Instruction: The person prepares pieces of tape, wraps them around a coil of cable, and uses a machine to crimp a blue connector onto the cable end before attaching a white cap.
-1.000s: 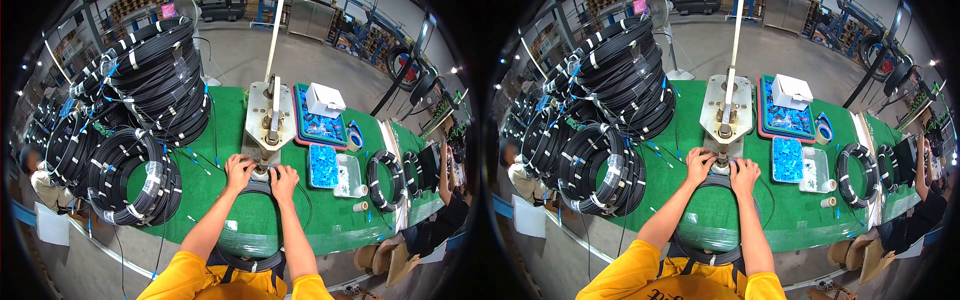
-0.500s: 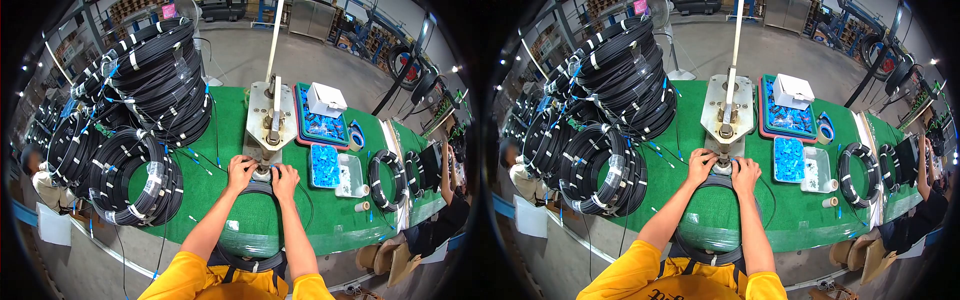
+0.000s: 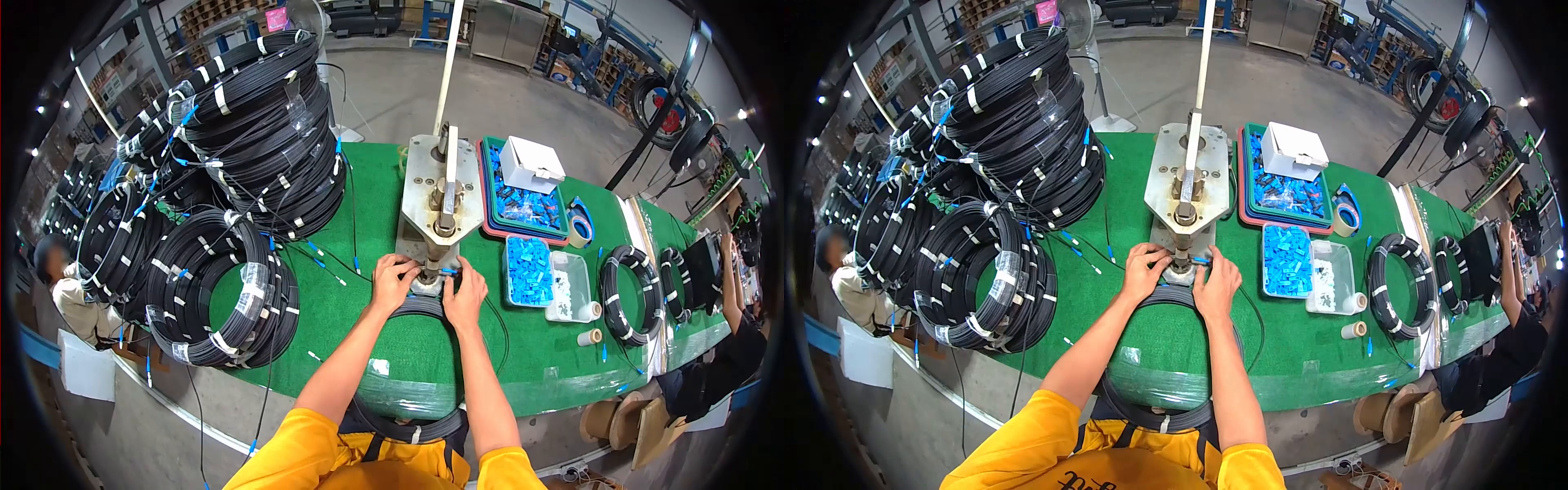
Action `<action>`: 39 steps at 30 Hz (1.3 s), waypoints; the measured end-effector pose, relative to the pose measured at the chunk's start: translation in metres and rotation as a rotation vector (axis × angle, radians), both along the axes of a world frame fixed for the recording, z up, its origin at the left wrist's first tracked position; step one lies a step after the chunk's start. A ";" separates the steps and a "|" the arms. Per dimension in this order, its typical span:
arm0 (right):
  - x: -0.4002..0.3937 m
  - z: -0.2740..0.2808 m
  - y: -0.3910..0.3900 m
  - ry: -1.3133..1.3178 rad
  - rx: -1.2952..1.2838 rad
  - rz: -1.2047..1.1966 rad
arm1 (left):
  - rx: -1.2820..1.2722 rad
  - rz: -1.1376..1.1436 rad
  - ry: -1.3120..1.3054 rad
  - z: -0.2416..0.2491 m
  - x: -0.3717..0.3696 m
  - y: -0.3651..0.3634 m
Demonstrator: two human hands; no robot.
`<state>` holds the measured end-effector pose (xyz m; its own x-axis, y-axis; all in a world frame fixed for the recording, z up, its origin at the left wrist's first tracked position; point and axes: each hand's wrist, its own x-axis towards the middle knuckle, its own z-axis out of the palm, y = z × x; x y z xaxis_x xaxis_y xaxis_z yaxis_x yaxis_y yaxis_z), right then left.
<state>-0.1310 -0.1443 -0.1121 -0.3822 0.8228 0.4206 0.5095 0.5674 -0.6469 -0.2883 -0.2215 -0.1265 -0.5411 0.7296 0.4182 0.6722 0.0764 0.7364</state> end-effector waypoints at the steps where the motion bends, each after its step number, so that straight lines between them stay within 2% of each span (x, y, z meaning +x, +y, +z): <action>1: 0.001 -0.001 0.000 0.000 0.001 -0.002 | 0.005 -0.009 -0.007 0.001 0.000 0.000; 7: 0.002 0.002 -0.002 -0.053 0.100 0.107 | 0.008 -0.020 -0.022 0.001 0.000 0.001; 14: 0.000 0.004 -0.003 -0.048 0.154 0.103 | 0.004 -0.019 -0.047 0.005 0.002 0.000; 16: 0.001 0.000 -0.003 -0.120 0.204 0.066 | 0.008 -0.012 -0.045 0.005 0.002 0.000; 22: -0.001 -0.005 -0.001 -0.146 0.085 0.048 | 0.025 -0.034 -0.039 0.002 -0.001 0.001; 27: -0.004 -0.002 -0.001 -0.099 0.133 0.036 | 0.041 -0.060 -0.003 0.002 -0.001 0.000; 30: -0.003 0.001 -0.001 -0.018 0.192 -0.012 | 0.122 0.042 -0.038 -0.003 0.001 0.004; 32: -0.003 0.004 -0.002 0.021 0.219 -0.046 | 0.127 0.090 -0.341 -0.008 -0.002 0.005; 34: 0.000 0.007 -0.005 -0.041 0.140 -0.043 | 0.127 0.146 -0.306 -0.002 0.001 0.003; 35: 0.001 0.006 -0.004 -0.041 0.140 -0.044 | 0.076 0.106 -0.357 0.001 0.002 0.002; 36: 0.001 0.006 -0.004 0.004 0.025 0.000 | 0.025 0.066 -0.408 0.003 0.002 0.001; 37: 0.002 0.005 -0.003 0.049 -0.092 0.044 | 0.024 0.065 -0.409 0.005 0.003 0.000; 39: 0.001 0.005 -0.003 0.067 -0.128 0.033 | -0.047 0.018 -0.349 0.009 0.005 -0.001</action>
